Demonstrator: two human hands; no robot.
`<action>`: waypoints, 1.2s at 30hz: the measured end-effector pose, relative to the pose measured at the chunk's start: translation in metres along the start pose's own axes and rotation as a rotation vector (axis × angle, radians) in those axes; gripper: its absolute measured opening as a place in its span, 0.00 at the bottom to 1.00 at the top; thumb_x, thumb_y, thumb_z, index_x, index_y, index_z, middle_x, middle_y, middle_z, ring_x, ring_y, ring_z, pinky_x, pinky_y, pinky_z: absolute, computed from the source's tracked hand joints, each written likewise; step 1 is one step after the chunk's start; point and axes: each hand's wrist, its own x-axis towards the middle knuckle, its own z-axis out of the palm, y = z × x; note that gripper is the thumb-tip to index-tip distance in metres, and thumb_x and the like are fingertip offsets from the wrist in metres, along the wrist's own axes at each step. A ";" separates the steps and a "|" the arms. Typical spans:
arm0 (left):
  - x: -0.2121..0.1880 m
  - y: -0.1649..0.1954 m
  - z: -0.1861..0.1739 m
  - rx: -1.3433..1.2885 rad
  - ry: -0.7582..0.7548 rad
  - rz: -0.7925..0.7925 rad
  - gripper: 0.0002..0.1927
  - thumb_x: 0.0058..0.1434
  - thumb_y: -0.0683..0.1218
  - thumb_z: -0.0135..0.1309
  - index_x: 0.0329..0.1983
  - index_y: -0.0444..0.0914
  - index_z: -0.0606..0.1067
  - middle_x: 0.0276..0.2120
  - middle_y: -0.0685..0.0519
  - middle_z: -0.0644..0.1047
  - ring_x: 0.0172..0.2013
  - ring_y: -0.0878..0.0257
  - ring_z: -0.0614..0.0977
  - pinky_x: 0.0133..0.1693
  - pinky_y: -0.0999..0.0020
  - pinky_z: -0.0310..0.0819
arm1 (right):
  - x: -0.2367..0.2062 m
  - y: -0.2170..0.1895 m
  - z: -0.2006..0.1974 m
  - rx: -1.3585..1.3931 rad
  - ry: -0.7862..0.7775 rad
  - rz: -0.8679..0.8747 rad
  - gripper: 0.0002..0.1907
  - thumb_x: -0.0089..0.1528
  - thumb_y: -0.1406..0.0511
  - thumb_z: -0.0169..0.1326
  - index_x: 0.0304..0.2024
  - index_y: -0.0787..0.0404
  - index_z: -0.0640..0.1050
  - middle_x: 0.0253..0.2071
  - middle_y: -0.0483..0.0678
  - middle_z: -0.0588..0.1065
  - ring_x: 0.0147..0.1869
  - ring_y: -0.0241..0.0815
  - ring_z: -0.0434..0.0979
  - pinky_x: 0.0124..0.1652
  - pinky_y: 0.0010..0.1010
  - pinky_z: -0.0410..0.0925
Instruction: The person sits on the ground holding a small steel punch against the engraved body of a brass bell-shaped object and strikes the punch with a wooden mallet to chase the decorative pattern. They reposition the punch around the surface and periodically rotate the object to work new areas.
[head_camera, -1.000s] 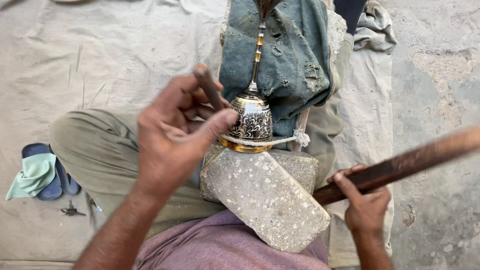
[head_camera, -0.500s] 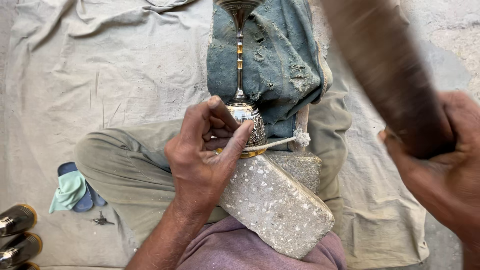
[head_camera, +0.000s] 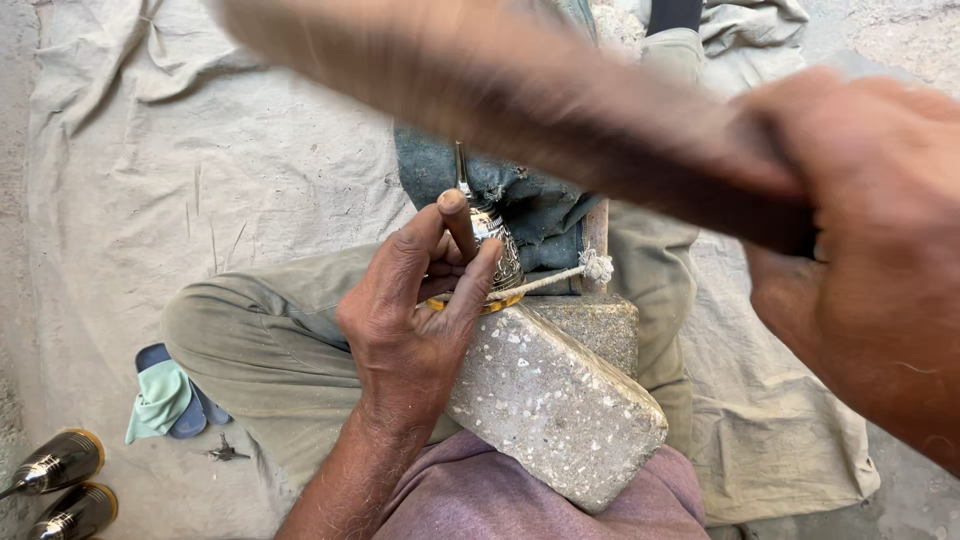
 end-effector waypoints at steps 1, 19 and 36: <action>0.000 0.000 0.000 0.004 -0.010 0.004 0.23 0.64 0.40 0.67 0.61 0.37 0.74 0.40 0.53 0.80 0.40 0.70 0.84 0.44 0.76 0.88 | 0.001 0.001 -0.001 -0.100 -0.073 -0.040 0.20 0.52 0.75 0.65 0.47 0.70 0.78 0.32 0.56 0.77 0.33 0.49 0.80 0.39 0.41 0.73; 0.008 -0.001 -0.008 0.016 -0.136 0.029 0.26 0.63 0.41 0.67 0.63 0.39 0.74 0.38 0.53 0.80 0.39 0.69 0.85 0.41 0.75 0.85 | -0.002 0.014 0.021 0.041 -0.216 0.216 0.12 0.60 0.72 0.63 0.45 0.63 0.76 0.30 0.53 0.78 0.31 0.44 0.82 0.34 0.35 0.75; 0.014 -0.008 -0.014 0.027 -0.240 0.086 0.25 0.64 0.43 0.67 0.64 0.40 0.73 0.40 0.53 0.80 0.39 0.68 0.86 0.41 0.75 0.87 | 0.001 0.004 0.024 -0.096 -0.155 0.046 0.13 0.61 0.69 0.63 0.48 0.62 0.77 0.30 0.50 0.78 0.31 0.41 0.81 0.36 0.34 0.76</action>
